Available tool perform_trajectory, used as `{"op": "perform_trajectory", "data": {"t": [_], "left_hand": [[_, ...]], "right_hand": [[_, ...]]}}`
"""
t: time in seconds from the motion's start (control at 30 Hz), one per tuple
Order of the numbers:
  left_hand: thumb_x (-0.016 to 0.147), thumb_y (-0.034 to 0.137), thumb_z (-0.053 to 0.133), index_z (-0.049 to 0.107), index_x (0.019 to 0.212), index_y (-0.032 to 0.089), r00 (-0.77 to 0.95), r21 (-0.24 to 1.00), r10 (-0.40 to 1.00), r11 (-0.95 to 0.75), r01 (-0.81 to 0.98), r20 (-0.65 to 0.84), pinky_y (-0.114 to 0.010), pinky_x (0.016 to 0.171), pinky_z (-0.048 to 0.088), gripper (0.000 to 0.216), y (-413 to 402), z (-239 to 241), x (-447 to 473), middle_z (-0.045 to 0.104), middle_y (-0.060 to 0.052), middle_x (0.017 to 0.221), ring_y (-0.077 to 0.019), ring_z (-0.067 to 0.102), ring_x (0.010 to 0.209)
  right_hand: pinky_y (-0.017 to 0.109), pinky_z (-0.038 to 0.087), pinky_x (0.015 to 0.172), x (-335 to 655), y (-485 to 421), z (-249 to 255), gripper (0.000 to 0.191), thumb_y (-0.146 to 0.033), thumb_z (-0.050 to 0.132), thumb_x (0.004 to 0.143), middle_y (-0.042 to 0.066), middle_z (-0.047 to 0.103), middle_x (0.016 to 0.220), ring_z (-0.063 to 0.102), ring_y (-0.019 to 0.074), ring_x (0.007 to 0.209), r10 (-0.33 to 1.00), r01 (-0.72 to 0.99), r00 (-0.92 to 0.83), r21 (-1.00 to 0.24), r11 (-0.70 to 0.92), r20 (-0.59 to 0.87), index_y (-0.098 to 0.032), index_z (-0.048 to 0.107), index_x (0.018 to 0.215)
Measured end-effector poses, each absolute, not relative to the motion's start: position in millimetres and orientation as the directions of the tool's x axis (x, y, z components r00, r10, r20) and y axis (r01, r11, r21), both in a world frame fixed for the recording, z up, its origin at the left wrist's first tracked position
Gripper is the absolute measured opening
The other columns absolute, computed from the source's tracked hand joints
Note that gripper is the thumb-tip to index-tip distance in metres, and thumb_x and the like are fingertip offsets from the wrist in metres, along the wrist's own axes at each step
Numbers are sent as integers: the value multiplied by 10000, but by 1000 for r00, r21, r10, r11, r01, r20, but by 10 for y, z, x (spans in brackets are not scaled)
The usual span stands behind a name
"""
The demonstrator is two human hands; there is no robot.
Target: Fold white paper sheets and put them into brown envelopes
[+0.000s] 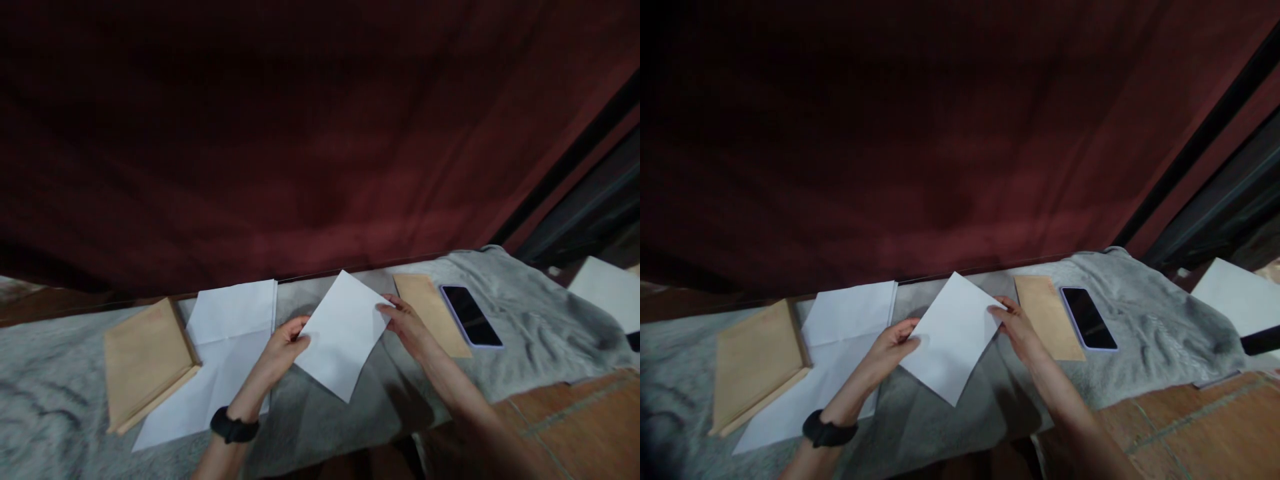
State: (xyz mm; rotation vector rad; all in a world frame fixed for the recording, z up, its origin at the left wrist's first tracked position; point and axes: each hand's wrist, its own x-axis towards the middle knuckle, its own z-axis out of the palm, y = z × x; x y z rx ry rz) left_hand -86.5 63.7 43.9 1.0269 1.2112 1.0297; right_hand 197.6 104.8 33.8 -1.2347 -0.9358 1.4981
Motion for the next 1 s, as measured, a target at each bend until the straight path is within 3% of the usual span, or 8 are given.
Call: {"op": "perform_trajectory", "data": {"t": [0.13, 0.27, 0.4, 0.5, 0.6, 0.8, 1.0], "left_hand": [[605, 299, 842, 761, 997, 210, -165, 988, 975, 152, 9, -148, -240, 570, 405, 411, 728, 488, -1043, 662, 26, 668, -151, 577, 586], [602, 299, 846, 744, 1003, 215, -348, 996, 936, 75, 45, -55, -247, 590, 416, 422, 817, 330, -1044, 681, 8, 761, -151, 566, 626], [624, 249, 827, 733, 1067, 237, -372, 991, 926, -20, 136, 70, -305, 740, 511, 452, 869, 173, -941, 699, -23, 897, -194, 621, 757], [721, 209, 748, 711, 1171, 257, -314, 920, 919, -109, 376, 237, -414, 1007, 500, 454, 853, 122, -853, 668, -78, 1228, -273, 636, 1102], [850, 211, 626, 647, 1299, 252, -178, 768, 919, -174, 616, 352, -492, 1171, 384, 452, 765, 46, -710, 491, -105, 1524, -307, 464, 1403], [977, 384, 541, 465, 1498, 227, 166, 480, 940, -297, 826, 297, -621, 1212, 280, 550, 400, -242, -287, 317, -150, 1655, -353, 267, 1533], [1006, 405, 494, 406, 1535, 229, 252, 271, 918, -338, 901, 306, -642, 1204, 288, 563, 206, -338, -171, 389, -151, 1617, -344, 321, 1513]], "right_hand": [[257, 533, 648, 2108, 1019, 343, 380, -522, 761, 695, 20, 713, 868, 673, 190, 817, 922, 108, -235, -951, -291, -309, -207, 634, 868], [248, 531, 558, 2119, 960, 318, 327, -490, 716, 726, -15, 660, 751, 648, 151, 643, 802, 306, -385, -883, -355, -456, -209, 594, 839], [208, 492, 466, 2139, 952, 245, 168, -330, 656, 773, -29, 627, 597, 639, 144, 536, 717, 526, -349, -759, -383, -603, -205, 557, 824], [190, 465, 426, 2184, 951, 197, 116, -274, 625, 803, -35, 593, 502, 628, 147, 484, 713, 585, -298, -711, -389, -635, -209, 529, 794], [181, 475, 435, 2220, 944, 174, 127, -259, 619, 826, -37, 589, 483, 637, 142, 484, 710, 604, -282, -694, -392, -646, -213, 516, 766], [183, 483, 428, 2219, 939, 156, 121, -256, 593, 860, -6, 660, 535, 636, 131, 466, 701, 653, -267, -659, -373, -661, -203, 542, 763], [191, 391, 341, 2321, 949, 190, 326, -345, 630, 859, 45, 636, 450, 527, 122, 340, 686, 728, -247, -598, -335, -685, -189, 562, 581]]}}
